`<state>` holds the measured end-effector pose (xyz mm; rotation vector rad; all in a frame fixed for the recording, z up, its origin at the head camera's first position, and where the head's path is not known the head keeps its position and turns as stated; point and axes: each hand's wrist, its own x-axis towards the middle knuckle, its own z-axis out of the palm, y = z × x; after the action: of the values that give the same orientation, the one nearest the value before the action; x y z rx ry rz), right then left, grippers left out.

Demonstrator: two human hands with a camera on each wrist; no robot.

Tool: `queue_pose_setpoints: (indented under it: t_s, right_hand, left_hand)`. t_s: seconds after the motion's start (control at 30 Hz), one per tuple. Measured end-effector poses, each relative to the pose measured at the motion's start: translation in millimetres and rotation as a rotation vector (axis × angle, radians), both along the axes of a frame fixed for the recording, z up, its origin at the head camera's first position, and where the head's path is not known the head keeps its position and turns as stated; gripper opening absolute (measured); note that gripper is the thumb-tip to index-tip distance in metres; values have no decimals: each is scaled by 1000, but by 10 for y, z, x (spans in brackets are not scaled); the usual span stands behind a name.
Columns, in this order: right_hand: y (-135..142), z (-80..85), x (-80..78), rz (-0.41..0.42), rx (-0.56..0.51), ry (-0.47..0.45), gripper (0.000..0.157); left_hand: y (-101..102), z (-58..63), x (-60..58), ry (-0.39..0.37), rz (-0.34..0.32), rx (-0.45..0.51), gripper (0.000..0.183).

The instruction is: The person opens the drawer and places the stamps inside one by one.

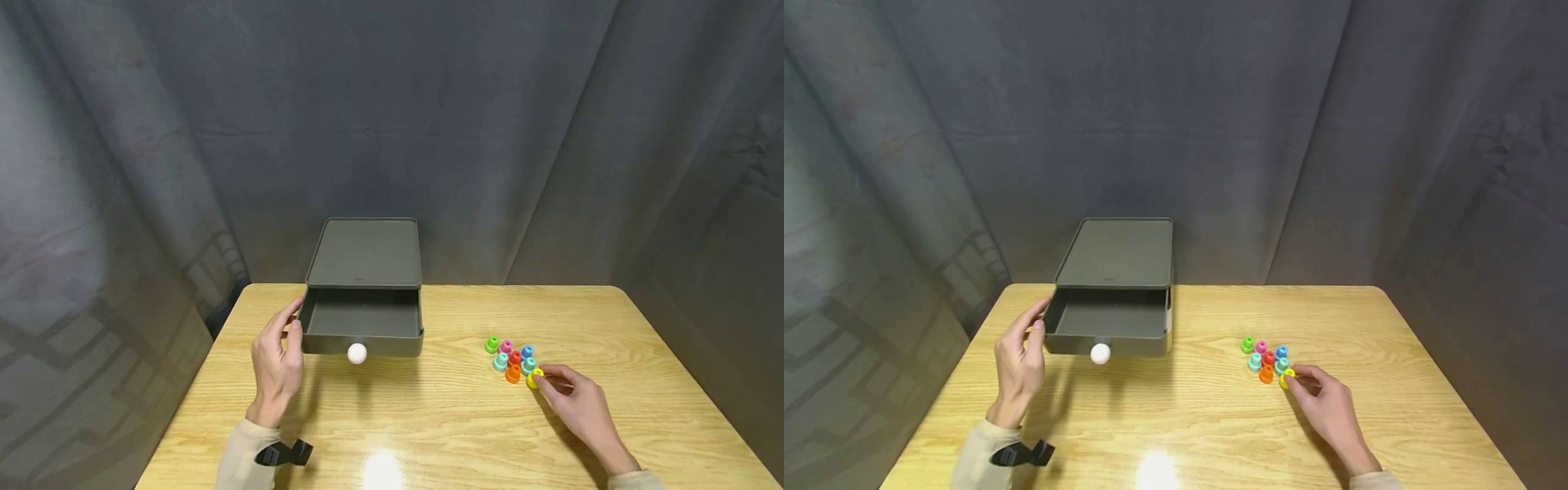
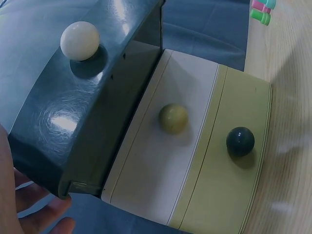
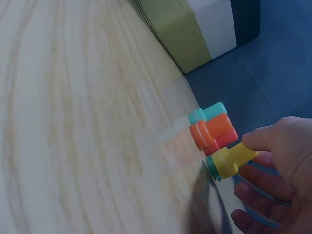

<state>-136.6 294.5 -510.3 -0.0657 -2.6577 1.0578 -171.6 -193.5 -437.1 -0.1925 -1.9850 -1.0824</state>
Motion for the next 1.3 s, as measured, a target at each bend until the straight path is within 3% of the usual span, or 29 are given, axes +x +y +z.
queue_pose_setpoints:
  t_s: [0.23,0.6,0.83,1.3]
  right_hand:
    - [-2,78,12,1,0,-25,30]
    - [-35,222,35,-9,6,19,28]
    - [-58,279,24,-4,-33,87,24]
    - [-115,428,-24,35,-1,116,22]
  left_hand:
    - [-44,6,-4,5,-21,-37,39]
    - [-196,37,15,-47,-148,-86,41]
    - [-209,35,20,-60,-164,-81,42]
    - [-197,27,16,-58,-172,-67,40]
